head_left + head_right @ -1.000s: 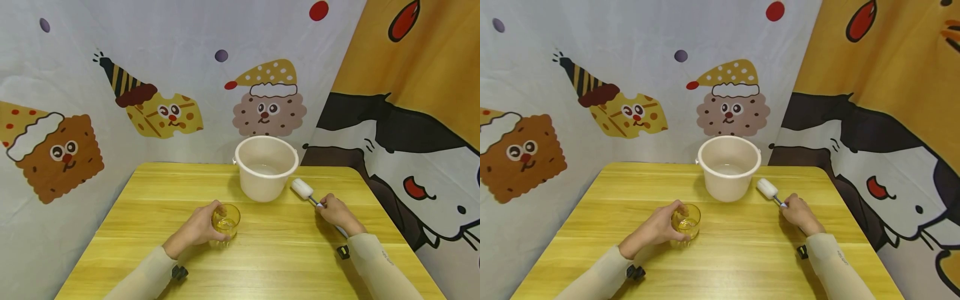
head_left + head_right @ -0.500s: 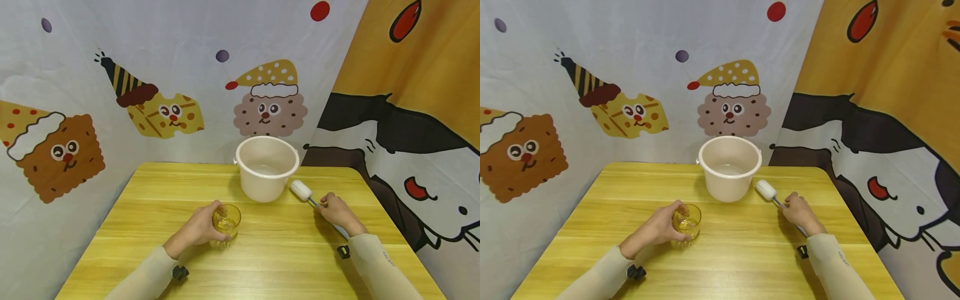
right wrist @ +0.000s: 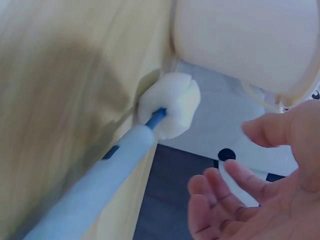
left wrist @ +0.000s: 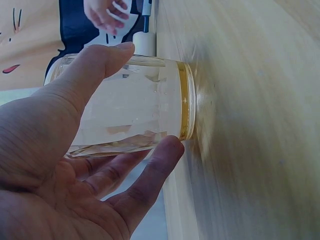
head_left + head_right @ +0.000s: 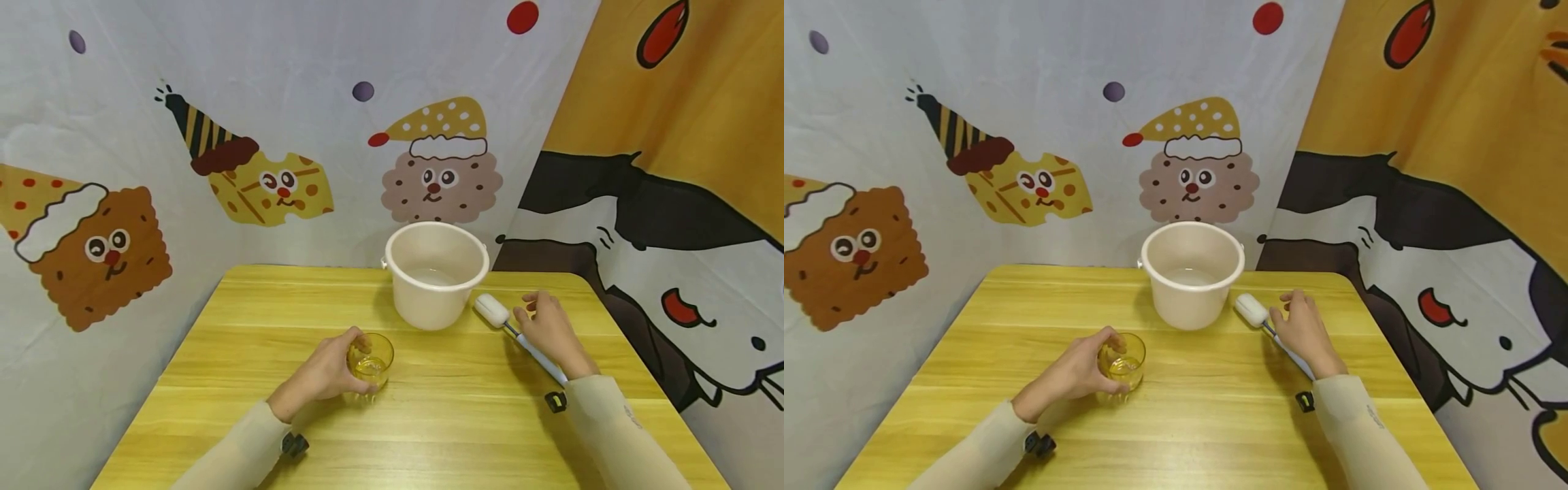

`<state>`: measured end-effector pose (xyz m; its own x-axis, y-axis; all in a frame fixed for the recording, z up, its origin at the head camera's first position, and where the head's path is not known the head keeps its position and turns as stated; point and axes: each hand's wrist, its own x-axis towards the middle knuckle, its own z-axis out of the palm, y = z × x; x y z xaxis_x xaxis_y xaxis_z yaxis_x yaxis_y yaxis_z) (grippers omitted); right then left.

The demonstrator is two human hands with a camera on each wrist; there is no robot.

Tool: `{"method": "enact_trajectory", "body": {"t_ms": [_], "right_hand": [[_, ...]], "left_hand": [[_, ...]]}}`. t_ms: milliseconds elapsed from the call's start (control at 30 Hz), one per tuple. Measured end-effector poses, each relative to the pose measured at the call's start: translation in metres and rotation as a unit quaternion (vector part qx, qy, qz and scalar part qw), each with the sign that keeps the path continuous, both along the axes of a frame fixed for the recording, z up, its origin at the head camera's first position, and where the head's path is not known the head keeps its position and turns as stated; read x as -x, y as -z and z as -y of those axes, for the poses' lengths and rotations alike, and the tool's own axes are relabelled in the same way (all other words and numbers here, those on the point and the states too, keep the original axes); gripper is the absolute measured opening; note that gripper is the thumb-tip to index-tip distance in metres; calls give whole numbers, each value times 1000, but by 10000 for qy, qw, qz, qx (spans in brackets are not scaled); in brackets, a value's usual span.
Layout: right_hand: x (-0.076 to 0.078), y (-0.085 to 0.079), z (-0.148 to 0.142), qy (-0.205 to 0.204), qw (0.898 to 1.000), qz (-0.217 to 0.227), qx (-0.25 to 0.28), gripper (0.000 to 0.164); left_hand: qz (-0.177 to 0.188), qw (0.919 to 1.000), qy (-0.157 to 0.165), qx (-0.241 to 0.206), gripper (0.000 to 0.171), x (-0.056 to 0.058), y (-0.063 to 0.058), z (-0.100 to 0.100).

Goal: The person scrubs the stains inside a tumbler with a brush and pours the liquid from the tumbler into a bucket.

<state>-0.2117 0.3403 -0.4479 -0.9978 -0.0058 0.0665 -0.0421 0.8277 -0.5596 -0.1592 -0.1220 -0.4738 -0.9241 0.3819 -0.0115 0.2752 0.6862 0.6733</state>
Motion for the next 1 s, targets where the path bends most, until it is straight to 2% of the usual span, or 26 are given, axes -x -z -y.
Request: {"method": "enact_trajectory", "body": {"t_ms": [267, 567, 1000], "right_hand": [[9, -11, 18, -23, 9969, -736, 271, 57], [22, -19, 39, -243, 9871, -1478, 570, 57], [36, -30, 59, -493, 9880, -1319, 635, 74]], "left_hand": [[-5, 10000, -15, 25, 77, -1, -1, 0], [24, 10000, -26, -16, 75, 0, -1, 0], [27, 10000, 9, -69, 75, 0, -1, 2]]}}
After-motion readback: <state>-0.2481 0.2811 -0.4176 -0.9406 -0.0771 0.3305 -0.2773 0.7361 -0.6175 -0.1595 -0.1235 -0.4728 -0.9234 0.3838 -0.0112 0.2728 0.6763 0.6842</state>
